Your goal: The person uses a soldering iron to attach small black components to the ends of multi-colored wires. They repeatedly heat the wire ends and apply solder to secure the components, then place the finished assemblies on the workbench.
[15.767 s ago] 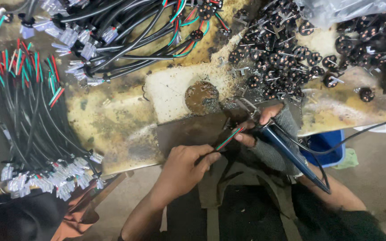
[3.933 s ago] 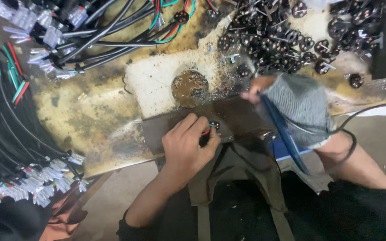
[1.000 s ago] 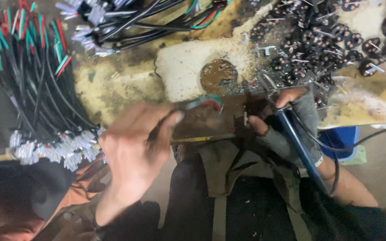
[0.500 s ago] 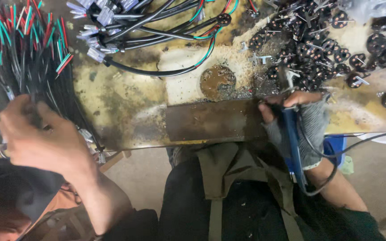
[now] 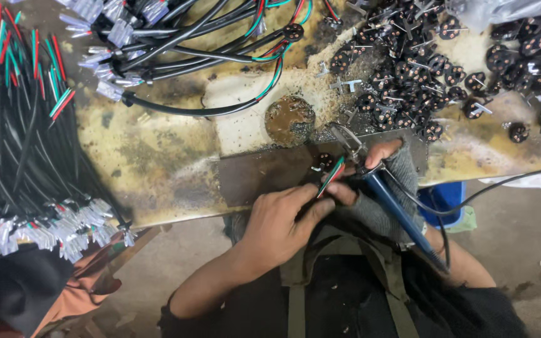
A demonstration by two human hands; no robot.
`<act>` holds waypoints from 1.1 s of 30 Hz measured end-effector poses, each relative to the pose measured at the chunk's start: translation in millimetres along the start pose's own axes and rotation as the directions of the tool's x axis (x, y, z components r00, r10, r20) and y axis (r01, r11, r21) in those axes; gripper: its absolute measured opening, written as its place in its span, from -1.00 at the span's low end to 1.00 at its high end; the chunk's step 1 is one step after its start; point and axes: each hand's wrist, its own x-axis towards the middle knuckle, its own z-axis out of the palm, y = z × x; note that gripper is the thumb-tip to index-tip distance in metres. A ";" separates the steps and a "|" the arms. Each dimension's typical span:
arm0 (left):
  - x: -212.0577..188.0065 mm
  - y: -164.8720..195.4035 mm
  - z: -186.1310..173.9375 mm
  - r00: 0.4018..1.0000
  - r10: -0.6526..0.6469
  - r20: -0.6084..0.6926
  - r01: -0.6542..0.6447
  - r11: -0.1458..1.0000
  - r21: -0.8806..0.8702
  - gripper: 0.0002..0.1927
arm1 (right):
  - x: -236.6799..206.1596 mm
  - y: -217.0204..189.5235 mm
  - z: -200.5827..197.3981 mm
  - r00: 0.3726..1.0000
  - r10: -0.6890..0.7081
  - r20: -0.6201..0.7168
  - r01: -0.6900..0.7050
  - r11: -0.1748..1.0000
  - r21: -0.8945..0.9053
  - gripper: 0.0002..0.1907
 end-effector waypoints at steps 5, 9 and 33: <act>8.8 3.3 -8.1 1.000 -0.017 0.008 0.018 0.996 -0.084 -0.81 | -4.2 6.3 -3.5 0.993 -0.044 0.112 0.057 0.992 -0.113 -0.37; 3.2 -5.3 9.0 0.930 0.187 -0.318 -0.202 0.979 -0.016 -0.89 | -11.2 20.4 4.4 0.999 0.026 0.040 -0.033 0.983 0.182 -0.38; 4.8 -13.3 27.6 0.927 0.181 -0.328 -0.164 0.983 0.081 -0.84 | -11.0 21.3 4.2 0.987 0.124 0.106 -0.146 0.964 0.224 -0.35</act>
